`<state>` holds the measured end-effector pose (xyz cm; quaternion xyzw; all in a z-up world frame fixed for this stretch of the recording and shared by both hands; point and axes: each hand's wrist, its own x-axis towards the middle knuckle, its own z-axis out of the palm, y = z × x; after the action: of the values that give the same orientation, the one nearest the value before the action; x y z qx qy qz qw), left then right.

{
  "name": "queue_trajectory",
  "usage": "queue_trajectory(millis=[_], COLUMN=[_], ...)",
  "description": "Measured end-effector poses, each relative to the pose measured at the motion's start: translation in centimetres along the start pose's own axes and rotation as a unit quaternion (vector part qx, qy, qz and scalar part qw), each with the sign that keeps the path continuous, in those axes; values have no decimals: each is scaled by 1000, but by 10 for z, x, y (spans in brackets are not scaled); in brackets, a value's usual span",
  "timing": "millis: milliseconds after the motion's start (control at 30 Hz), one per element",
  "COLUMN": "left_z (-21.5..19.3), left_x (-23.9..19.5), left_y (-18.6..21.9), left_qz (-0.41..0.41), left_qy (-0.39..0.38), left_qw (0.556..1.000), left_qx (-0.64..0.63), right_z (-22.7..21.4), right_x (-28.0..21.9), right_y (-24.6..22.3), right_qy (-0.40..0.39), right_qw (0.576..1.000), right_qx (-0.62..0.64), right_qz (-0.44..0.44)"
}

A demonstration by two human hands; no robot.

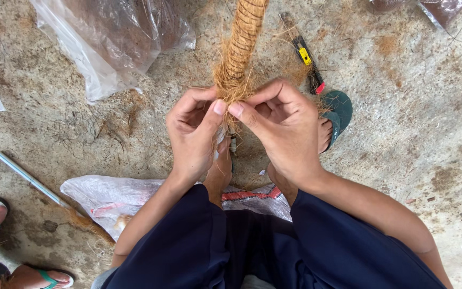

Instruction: The person wraps a long wooden broom handle with natural fiber using a white plastic tube to guide the wrapping. They use a utility knife to trim excess fibers and scissors to cut the binding string, then continue wrapping and trimming along the handle.

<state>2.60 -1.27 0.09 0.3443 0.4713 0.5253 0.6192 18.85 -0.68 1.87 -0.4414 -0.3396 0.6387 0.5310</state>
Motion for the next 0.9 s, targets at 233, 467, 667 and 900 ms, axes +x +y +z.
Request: queue_trajectory(millis=[233,467,667,900], left_z=[-7,-1,3,6], left_x=[-1,2,4,-2], left_y=[-5,3,9,27], left_qz=[68,-81,63,233], left_qy=[-46,8,-38,-59], left_qw=[996,995,988,890], left_qx=[34,-57,137,387], right_z=[-6,-24,-27,-29], right_x=[1,9,8,3], right_y=[11,-7,-5,2], right_qy=[-17,7,-97,-80], right_qw=[998,977,991,996], right_qx=[60,205,-83,-30], right_qz=[26,55,-50,-2])
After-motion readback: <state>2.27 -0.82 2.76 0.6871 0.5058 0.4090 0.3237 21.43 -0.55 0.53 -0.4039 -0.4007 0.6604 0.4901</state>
